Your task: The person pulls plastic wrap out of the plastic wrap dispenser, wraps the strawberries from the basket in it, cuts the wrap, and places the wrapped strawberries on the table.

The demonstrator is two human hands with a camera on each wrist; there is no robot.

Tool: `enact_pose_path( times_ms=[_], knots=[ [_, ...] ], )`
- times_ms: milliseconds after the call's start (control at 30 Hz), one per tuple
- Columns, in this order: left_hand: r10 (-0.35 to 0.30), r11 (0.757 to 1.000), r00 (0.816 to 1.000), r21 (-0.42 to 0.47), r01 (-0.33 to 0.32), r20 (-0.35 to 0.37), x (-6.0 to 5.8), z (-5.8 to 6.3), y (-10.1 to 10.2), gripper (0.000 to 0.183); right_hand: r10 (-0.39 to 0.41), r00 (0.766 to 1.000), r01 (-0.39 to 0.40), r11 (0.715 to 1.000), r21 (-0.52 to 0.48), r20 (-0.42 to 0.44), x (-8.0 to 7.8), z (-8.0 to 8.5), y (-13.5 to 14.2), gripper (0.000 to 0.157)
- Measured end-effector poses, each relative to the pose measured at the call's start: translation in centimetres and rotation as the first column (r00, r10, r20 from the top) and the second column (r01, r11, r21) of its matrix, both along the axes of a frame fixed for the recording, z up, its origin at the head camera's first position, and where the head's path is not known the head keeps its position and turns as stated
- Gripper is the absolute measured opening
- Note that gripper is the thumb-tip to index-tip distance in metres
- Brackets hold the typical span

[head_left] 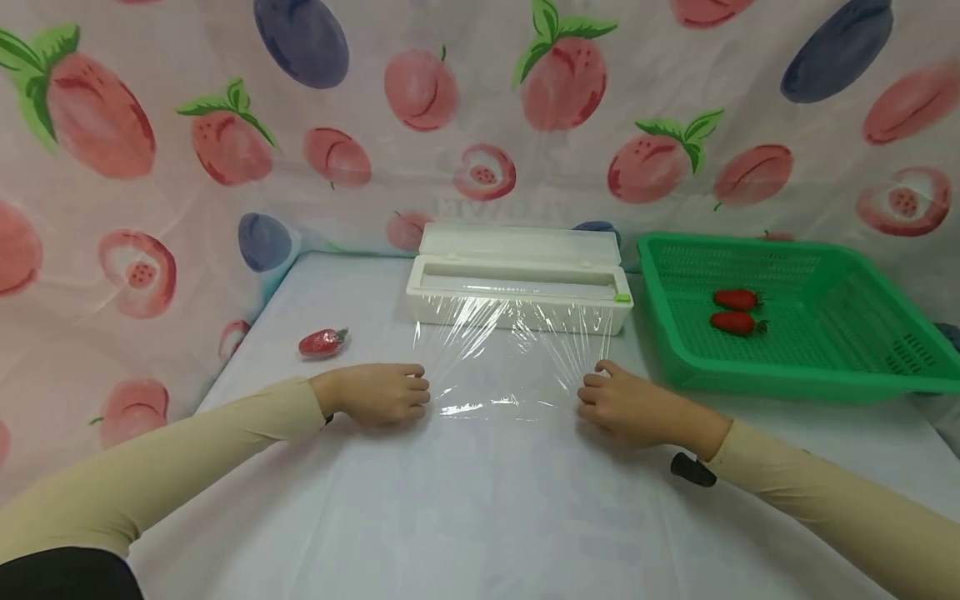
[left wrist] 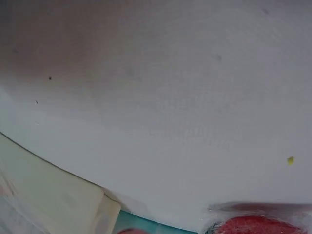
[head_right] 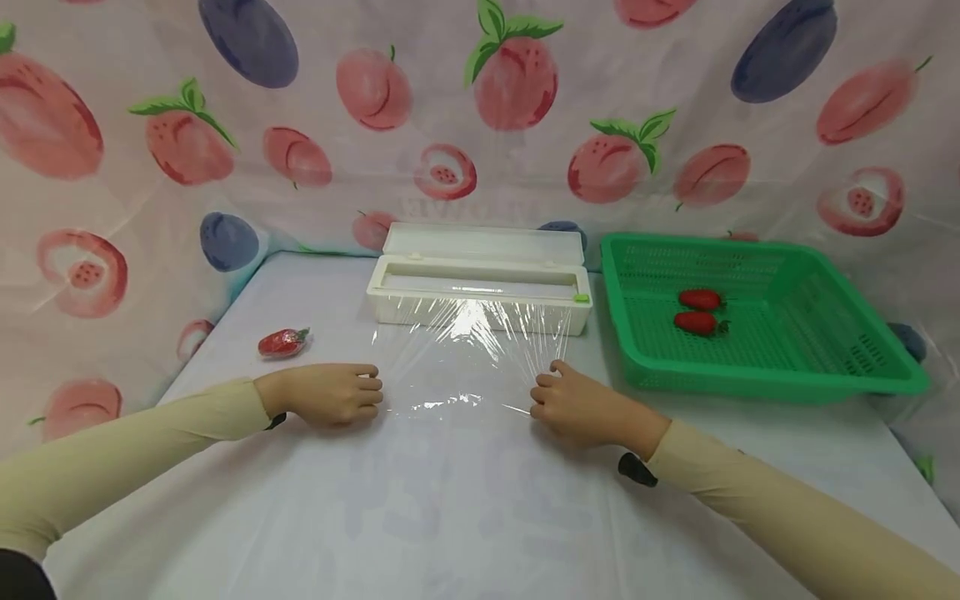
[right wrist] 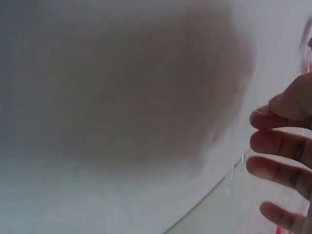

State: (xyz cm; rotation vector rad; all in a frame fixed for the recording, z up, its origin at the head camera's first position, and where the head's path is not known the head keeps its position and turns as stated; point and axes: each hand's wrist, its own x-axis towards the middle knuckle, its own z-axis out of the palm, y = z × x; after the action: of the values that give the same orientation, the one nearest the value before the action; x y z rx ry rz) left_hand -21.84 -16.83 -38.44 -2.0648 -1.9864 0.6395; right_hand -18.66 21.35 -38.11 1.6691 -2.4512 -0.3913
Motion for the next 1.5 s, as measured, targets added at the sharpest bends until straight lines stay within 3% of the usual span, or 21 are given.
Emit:
enact_pose_path(
  times_ms=[233, 400, 567, 733, 867, 1033, 1267, 1400, 1500],
  knots=[
    [0.011, 1.0, 1.0, -0.003, -0.011, 0.02, -0.1, 0.1, 0.0, 0.005, -0.149, 0.988, 0.147, 0.987, -0.069, -0.026, 0.1, -1.4, -0.4, 0.027],
    [0.002, 1.0, 0.999, 0.012, -0.002, 0.036, 0.1, 0.3, 0.1, 0.006, -0.201, 0.974, 0.202, 0.979, 0.001, -0.108, 0.5, -1.7, -0.7, 0.008],
    [0.063, 0.998, 0.994, -0.007, -0.063, 0.089, 0.1, 0.1, 0.2, 0.006, -0.189, 0.974, 0.199, 0.977, 0.07, -0.127, 1.1, -1.4, -0.3, 0.018],
    [0.173, 0.985, 0.969, -0.014, -0.173, 0.178, -0.1, -0.6, 0.1, 0.006, -0.184, 0.983, 0.18, 0.978, 0.106, 0.029, 1.2, -1.2, 0.2, 0.017],
    [0.189, 0.979, 0.963, 0.044, -0.201, 0.194, -0.3, -1.0, 0.4, 0.01, -0.187, 0.979, 0.186, 0.982, 0.023, 0.085, 0.7, -1.1, 0.4, 0.014],
    [0.228, 0.958, 0.956, 0.134, -0.254, 0.185, -0.5, -0.7, 1.2, 0.007, -0.127, 0.991, 0.13, 0.984, -0.12, 0.03, -0.3, -1.2, -0.2, 0.022],
    [0.275, 0.94, 0.922, 0.124, -0.317, 0.274, -0.7, -1.1, 1.7, 0.007, -0.073, 0.995, 0.078, 0.994, -0.077, 0.065, -0.9, -2.1, -0.7, 0.011],
    [0.28, 0.937, 0.917, 0.126, -0.326, 0.284, -0.8, -0.8, 1.7, 0.008, -0.072, 0.994, 0.078, 0.993, -0.087, 0.078, -0.8, -1.6, -0.5, 0.009],
    [0.295, 0.922, 0.923, 0.179, -0.343, 0.249, -1.3, 0.2, 1.7, 0.016, -0.096, 0.988, 0.111, 0.986, -0.122, 0.125, -0.8, 0.0, -0.1, 0.012]
  ],
)
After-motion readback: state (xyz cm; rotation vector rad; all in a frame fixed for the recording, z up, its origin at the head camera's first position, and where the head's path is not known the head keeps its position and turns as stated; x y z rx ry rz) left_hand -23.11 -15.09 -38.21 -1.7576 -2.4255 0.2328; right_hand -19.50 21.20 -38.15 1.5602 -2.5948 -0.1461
